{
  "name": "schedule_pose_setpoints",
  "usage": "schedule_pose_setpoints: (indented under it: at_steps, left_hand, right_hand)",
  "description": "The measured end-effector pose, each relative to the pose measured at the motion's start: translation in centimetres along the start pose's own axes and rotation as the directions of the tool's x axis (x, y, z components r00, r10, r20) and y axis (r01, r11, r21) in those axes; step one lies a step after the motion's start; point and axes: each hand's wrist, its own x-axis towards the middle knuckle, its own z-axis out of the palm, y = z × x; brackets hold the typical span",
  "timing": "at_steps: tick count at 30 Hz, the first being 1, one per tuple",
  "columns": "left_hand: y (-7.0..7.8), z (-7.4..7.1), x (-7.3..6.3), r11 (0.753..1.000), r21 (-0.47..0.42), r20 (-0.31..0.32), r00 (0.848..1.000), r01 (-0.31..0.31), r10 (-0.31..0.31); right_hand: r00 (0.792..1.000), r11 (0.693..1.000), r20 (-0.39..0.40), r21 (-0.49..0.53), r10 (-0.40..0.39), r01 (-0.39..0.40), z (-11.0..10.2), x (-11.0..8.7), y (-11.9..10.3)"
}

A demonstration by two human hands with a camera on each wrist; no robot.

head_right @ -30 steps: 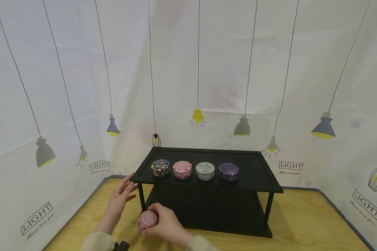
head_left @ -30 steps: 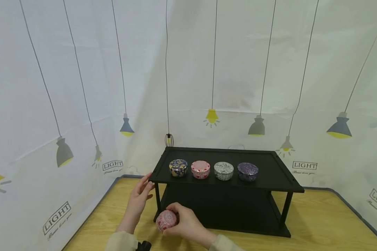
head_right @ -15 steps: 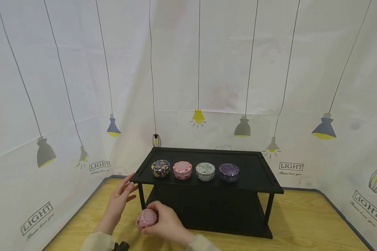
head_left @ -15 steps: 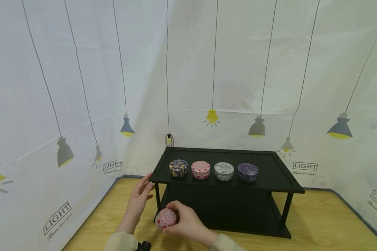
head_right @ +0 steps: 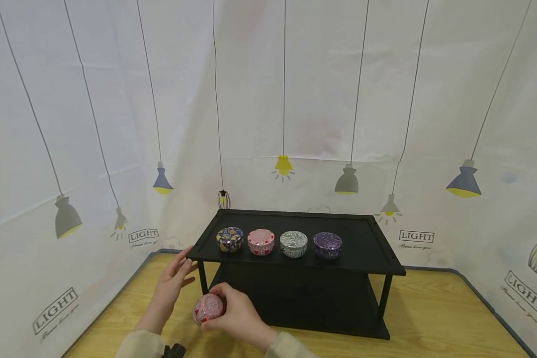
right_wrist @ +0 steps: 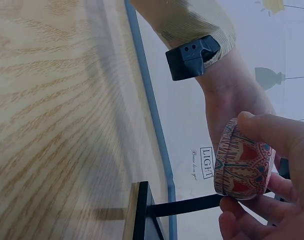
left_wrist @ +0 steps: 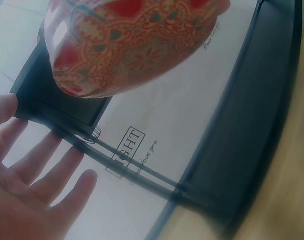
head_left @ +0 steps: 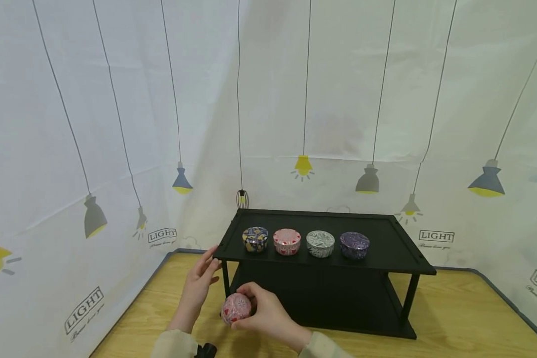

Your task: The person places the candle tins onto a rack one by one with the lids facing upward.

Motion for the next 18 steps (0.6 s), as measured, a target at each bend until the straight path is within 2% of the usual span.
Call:
schedule_pose_setpoints:
  at_steps: [13, 18]
  left_hand:
    - [0.34, 0.09, -0.14, 1.0, 0.005, -0.004, 1.0, 0.004, -0.004]
    - [0.29, 0.07, -0.09, 1.0, 0.004, -0.003, 1.0, 0.002, -0.002]
  right_hand:
    - [1.0, 1.0, -0.01, -0.017, -0.025, 0.025, 0.14, 0.14, 0.15]
    - [0.998, 0.997, -0.018, -0.063, -0.053, 0.051, 0.25, 0.24, 0.28]
